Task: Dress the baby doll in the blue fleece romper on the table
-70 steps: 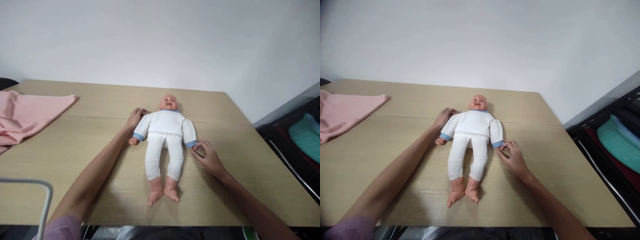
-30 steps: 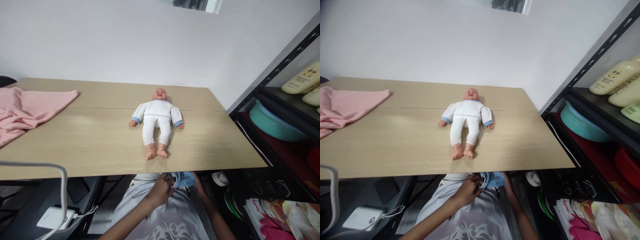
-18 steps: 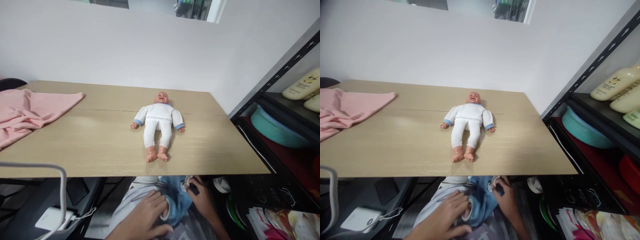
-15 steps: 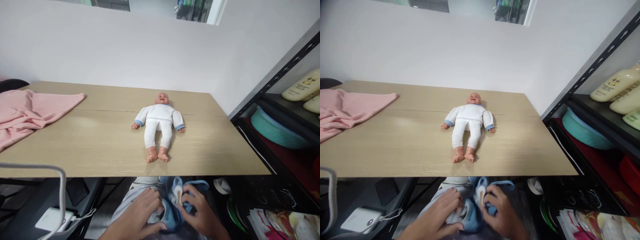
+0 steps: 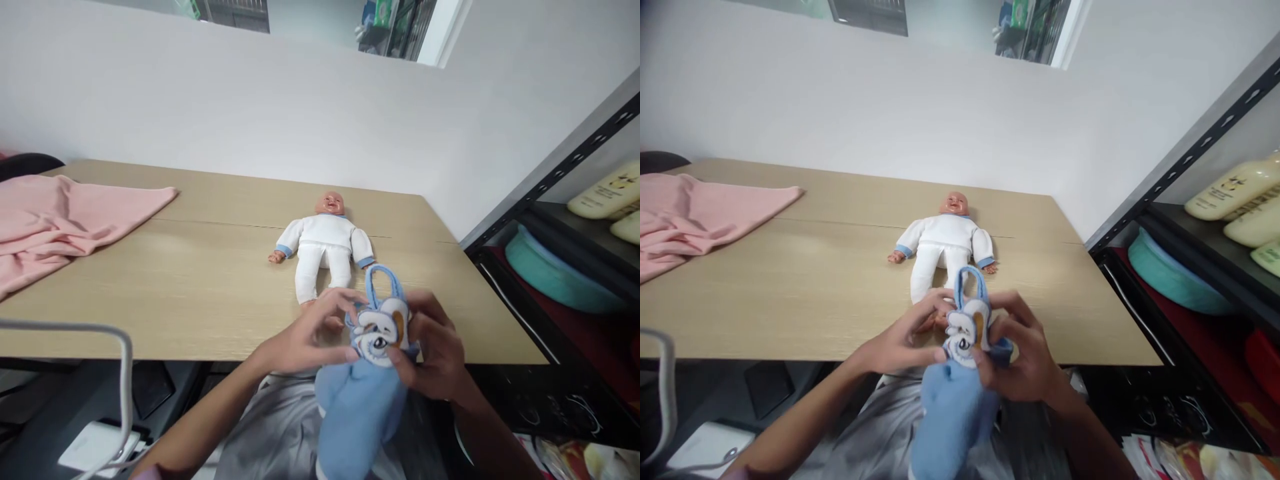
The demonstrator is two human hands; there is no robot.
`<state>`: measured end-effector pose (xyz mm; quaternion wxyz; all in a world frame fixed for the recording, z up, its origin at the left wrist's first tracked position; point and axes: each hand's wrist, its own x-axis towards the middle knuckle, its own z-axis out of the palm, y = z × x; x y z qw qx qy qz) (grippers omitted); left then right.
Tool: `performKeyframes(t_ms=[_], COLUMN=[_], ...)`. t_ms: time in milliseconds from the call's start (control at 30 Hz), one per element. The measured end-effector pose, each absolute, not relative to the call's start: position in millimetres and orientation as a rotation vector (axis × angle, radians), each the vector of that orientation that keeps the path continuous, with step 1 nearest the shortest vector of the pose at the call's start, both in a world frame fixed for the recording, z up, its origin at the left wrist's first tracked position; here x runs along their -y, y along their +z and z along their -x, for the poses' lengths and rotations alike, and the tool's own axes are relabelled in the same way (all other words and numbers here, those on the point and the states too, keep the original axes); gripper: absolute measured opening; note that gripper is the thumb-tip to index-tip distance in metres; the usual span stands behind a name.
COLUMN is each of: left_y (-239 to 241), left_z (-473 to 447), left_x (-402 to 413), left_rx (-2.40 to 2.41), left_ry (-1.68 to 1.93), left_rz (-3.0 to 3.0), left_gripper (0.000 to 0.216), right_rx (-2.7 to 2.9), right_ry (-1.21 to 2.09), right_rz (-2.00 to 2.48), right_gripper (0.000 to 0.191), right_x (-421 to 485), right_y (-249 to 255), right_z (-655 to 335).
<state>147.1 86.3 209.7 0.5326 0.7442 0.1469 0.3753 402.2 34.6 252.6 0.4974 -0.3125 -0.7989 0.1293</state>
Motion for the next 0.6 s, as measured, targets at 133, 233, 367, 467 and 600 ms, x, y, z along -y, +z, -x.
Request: performKeyframes(t_ms=[133,233,367,467,600], left_y=[223,243,274,292,305], left_z=[-155,-154,-148,-145,-140], left_x=[-124,-153,-186,-203,-216], left_rx=[-0.284,-0.283,-0.369,-0.428,-0.508], left_ry=[0.913,0.963,0.831,0.836,1.032], left_rz=[-1.478,-1.495,-1.726,-1.967,-2.066], left_gripper=[0.025,0.03,0.03,0.025,0.033], right_rx=[1.886,1.8,1.68,1.701,1.782], right_ry=[0.321,0.367,0.143,-0.111,-0.187], right_rz=[0.763,0.802,0.834,0.865,0.796], right_gripper=[0.026,0.024,0.025,0.022,0.035], right_x=[-75,-102,-128,-139,-152], right_y=[263,266,275,286,305], right_z=[-408,-410,-403,-398,-403])
